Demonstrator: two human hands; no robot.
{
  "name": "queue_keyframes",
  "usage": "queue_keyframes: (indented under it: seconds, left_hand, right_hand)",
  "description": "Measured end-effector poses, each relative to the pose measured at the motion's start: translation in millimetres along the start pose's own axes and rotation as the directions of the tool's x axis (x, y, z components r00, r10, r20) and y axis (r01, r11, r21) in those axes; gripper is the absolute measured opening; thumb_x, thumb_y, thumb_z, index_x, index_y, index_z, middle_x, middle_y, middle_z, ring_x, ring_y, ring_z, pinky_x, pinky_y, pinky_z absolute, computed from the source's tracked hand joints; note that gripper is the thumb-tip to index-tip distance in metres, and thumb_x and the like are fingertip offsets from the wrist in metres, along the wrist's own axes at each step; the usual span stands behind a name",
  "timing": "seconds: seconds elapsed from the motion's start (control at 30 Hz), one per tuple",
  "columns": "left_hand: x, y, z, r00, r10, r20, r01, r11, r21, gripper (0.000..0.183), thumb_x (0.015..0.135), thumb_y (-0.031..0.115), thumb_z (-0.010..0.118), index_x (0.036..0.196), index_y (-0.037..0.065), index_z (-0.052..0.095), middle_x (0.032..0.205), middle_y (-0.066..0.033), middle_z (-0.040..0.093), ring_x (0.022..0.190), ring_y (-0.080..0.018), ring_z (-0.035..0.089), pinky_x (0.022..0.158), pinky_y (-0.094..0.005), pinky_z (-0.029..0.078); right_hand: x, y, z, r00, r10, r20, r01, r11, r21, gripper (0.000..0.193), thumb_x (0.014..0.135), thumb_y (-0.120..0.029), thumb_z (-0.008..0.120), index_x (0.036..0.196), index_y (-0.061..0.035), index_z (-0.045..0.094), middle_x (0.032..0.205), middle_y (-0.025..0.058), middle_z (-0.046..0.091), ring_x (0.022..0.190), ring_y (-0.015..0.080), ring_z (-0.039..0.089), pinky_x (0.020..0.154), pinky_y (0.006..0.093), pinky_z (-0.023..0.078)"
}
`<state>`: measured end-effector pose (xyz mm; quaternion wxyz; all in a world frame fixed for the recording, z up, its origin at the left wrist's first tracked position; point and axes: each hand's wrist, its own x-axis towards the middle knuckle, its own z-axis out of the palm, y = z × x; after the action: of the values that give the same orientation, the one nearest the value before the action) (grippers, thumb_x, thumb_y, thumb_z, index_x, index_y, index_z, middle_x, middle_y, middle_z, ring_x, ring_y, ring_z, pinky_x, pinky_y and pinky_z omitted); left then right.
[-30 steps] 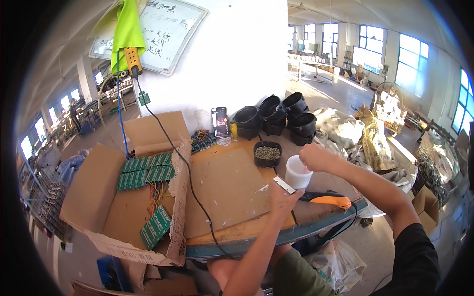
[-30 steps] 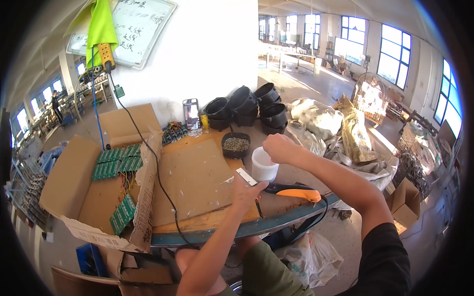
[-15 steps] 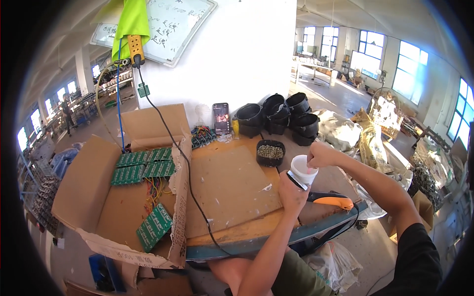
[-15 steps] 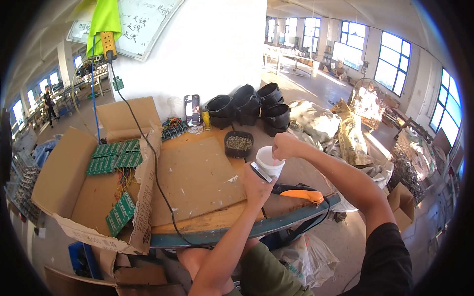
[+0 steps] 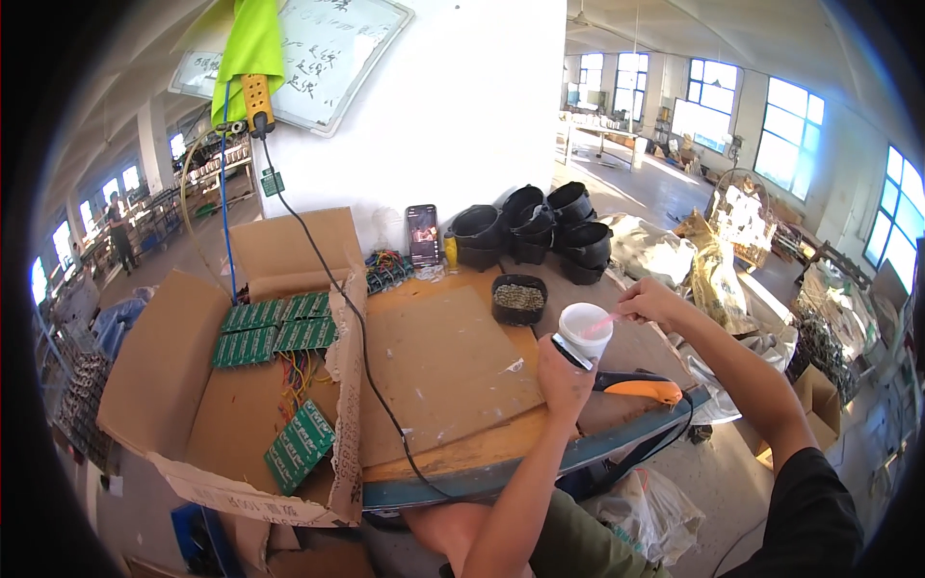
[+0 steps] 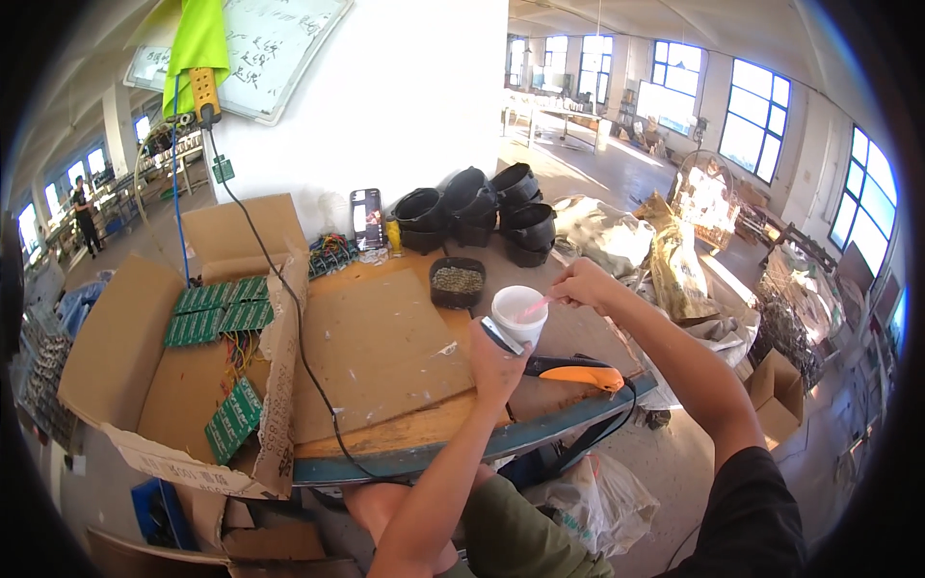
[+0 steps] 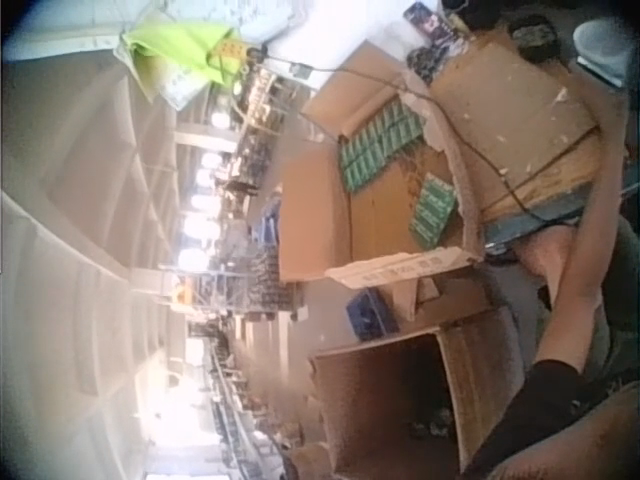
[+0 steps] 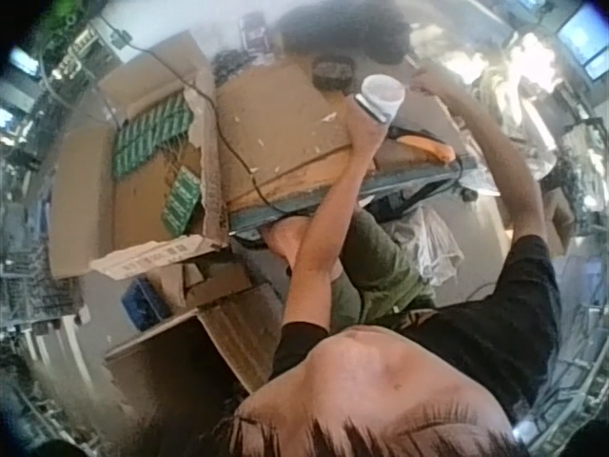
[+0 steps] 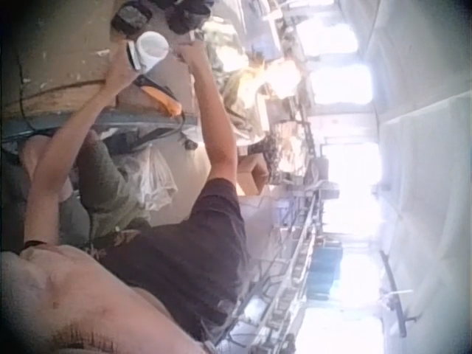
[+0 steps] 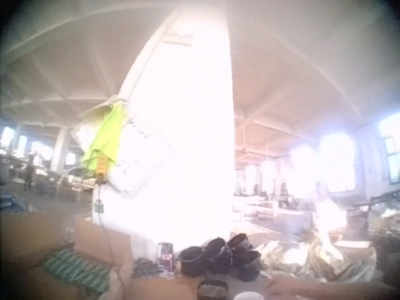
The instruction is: The person applies a white substance from a cup using a spoon to a circuit board component, places the component into a black cylindrical housing, and uses an electric screwdriver to secure the wiring with screws.
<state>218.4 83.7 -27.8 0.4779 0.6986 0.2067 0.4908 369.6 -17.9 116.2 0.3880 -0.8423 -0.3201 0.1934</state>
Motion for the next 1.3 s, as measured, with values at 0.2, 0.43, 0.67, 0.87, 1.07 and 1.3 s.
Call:
queue_keyframes:
  seconds: [0.2,0.43,0.67,0.87,1.07,1.3]
  left_hand:
    - [-4.8,-7.0,-9.7,0.994,-0.104,0.02,0.103,0.993,0.053,0.059,0.07,0.016,0.082,0.114,-0.001,0.048,0.106,-0.0226,0.059,0.099,-0.0378,0.06,0.087,-0.0467,0.048]
    - [-10.7,-7.6,-41.7,0.919,-0.311,0.242,0.376,0.876,-0.303,0.053,0.078,0.011,0.079,0.115,0.004,0.042,0.086,-0.0044,0.056,0.073,-0.0125,0.056,0.063,-0.0298,0.049]
    - [-14.0,22.9,-49.1,0.91,-0.26,0.324,0.38,0.835,-0.398,0.049,0.074,0.015,0.088,0.105,0.006,0.051,0.082,-0.0022,0.057,0.064,-0.0113,0.055,0.061,-0.0273,0.048]
    - [-14.2,32.8,-49.2,0.908,-0.284,0.31,0.393,0.833,-0.39,0.04,0.076,0.015,0.086,0.1,0.005,0.056,0.081,-0.0005,0.058,0.064,-0.0094,0.055,0.058,-0.025,0.047]
    - [-15.2,28.2,-50.5,0.878,-0.34,0.337,0.467,0.76,-0.452,0.029,0.084,0.017,0.08,0.1,0.005,0.059,0.089,-0.0014,0.061,0.076,-0.01,0.056,0.069,-0.0246,0.047]
    - [-13.8,30.4,-56.7,0.77,-0.537,0.345,0.635,0.596,-0.491,0.03,0.091,0.032,0.072,0.096,0.008,0.054,0.076,-0.0017,0.056,0.061,-0.011,0.055,0.056,-0.0302,0.052]
  right_hand:
    - [-33.4,40.1,-5.8,0.983,0.061,-0.175,-0.006,0.955,0.297,0.021,0.091,-0.017,0.068,0.098,0.0027,0.071,0.076,0.0052,0.067,0.061,0.0094,0.059,0.052,0.0228,0.047]
    - [-31.0,94.0,4.2,0.982,0.132,-0.137,0.011,0.678,0.735,0.019,0.09,-0.013,0.07,0.1,0.0028,0.068,0.084,0.0056,0.068,0.067,0.0113,0.061,0.059,0.0221,0.051]
    - [-23.7,101.7,18.7,0.987,0.128,-0.096,0.01,0.548,0.836,0.017,0.09,-0.011,0.071,0.099,0.0027,0.068,0.082,0.0041,0.066,0.069,0.0112,0.06,0.061,0.0208,0.05]
    - [-34.0,83.4,25.7,0.963,0.023,-0.269,0.178,0.695,0.697,0.021,0.091,-0.015,0.071,0.095,0.0056,0.07,0.078,0.0045,0.067,0.066,0.0102,0.06,0.06,0.0225,0.052]
    - [-39.2,74.8,21.1,0.917,-0.121,-0.38,0.296,0.847,0.442,0.026,0.091,-0.019,0.071,0.088,0.0076,0.073,0.07,0.0061,0.067,0.059,0.01,0.06,0.056,0.0251,0.053]
    - [-43.8,72.6,20.5,0.915,-0.1,-0.391,0.274,0.865,0.421,0.026,0.091,-0.019,0.071,0.086,0.0068,0.073,0.069,0.0051,0.065,0.058,0.0098,0.059,0.055,0.0244,0.051]
